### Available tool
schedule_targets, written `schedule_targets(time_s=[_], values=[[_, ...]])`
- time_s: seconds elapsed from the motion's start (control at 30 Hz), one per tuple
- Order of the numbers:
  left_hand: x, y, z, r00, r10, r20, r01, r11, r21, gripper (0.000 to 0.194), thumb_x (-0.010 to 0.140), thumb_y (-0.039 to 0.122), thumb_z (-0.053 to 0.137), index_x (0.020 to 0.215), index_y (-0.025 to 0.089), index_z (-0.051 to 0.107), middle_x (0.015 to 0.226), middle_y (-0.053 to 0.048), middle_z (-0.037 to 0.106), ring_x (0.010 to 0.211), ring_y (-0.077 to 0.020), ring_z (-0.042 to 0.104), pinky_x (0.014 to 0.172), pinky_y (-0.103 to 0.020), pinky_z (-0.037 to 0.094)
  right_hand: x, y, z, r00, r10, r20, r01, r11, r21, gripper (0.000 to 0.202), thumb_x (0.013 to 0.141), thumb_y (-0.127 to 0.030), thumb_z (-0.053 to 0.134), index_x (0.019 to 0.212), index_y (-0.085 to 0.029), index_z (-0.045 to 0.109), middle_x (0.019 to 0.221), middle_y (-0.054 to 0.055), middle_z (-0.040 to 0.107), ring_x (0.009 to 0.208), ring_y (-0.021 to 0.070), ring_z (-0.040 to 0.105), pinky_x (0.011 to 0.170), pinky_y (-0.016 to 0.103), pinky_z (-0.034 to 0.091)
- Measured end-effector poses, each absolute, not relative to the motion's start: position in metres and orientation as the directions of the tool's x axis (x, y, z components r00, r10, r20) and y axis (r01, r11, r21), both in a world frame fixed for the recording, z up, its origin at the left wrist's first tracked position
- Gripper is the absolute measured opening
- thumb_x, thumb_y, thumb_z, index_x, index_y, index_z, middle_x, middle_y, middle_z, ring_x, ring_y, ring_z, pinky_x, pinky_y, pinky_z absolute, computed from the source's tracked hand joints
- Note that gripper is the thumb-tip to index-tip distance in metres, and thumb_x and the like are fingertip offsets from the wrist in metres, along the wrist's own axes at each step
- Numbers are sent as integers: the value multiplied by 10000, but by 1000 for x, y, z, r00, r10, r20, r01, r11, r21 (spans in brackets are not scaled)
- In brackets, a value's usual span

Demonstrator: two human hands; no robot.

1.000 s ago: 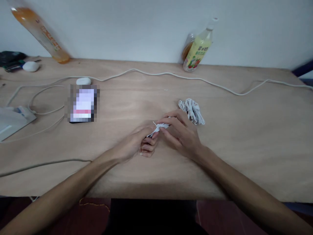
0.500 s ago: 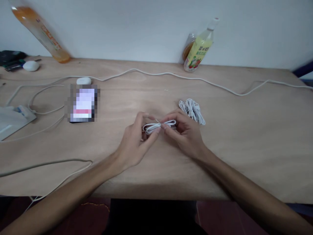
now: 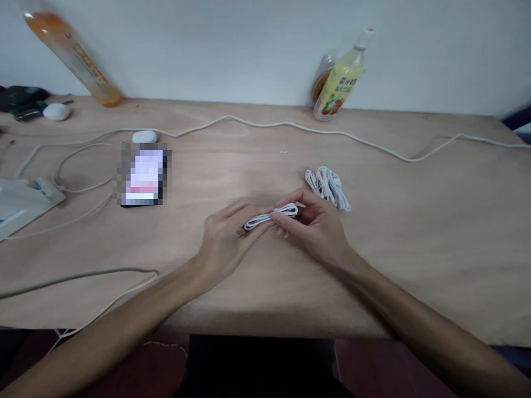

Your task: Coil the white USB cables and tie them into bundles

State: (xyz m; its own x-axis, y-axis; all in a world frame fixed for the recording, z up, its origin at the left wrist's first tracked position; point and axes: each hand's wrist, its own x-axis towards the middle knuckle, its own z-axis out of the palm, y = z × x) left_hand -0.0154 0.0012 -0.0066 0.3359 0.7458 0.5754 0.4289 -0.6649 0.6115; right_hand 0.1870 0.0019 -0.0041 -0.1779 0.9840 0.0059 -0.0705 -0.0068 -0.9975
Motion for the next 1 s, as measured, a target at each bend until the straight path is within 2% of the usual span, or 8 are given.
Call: schedule_targets(time_s=[0.2,0.47,0.63,0.73,0.8,0.87,0.93,1.0], values=[[-17,3,-8,375,687,622,414,-724,551,166,1018,189,792,1183,171,784,1078,-58,859,927,-172,825,822,-253,661,189,4,-1,-207,978,-19,-84,-37,-996,378,810,-523,947,910,-224,740,761,5,744,616,149,669,561,291,552],[-17,3,-7,450,690,567,441,-724,531,171,1120,225,634,1255,171,723,1126,-74,832,997,-190,818,884,-291,662,188,4,0,-196,980,-36,-67,-49,-997,425,780,-555,963,906,-221,730,676,-17,729,559,140,651,526,279,535],[-17,2,-4,459,746,482,418,-660,624,200,1132,262,610,1278,199,731,1173,-85,829,1043,-208,804,922,-324,644,189,2,5,-179,983,51,-25,47,-999,369,900,-572,869,883,-226,741,654,-22,718,534,133,625,513,278,514],[-17,2,-2,399,824,404,386,-550,741,203,1092,271,683,1268,216,767,1203,-87,843,1052,-226,798,890,-334,639,189,1,7,-163,979,124,6,127,-992,392,991,-617,757,915,-233,766,687,-14,711,542,137,617,511,290,515],[-15,4,1,320,899,298,332,-402,854,187,1048,306,744,1199,214,805,1102,-71,859,902,-208,790,777,-304,627,190,1,5,-135,980,147,20,151,-988,429,1010,-666,708,965,-245,775,687,-14,693,547,149,622,483,290,504],[-14,7,3,267,951,156,220,-218,951,191,1003,348,787,1114,198,833,944,-48,848,687,-161,719,639,-270,583,189,2,1,-87,985,151,16,153,-988,466,1010,-711,677,999,-255,773,681,-16,672,531,151,617,432,275,465],[-12,12,6,262,964,54,85,-79,993,195,957,373,818,1006,186,843,835,-29,812,553,-120,622,548,-253,533,189,2,-4,-43,990,136,-12,136,-991,489,1006,-733,663,1019,-254,765,738,-7,693,501,134,594,386,257,416],[-12,16,9,277,961,8,-7,-6,1000,197,914,382,849,896,186,833,801,-25,789,519,-104,580,520,-251,513,188,3,-7,-41,993,110,-33,109,-994,500,1010,-731,654,1026,-243,759,833,10,727,491,113,579,365,243,389]])
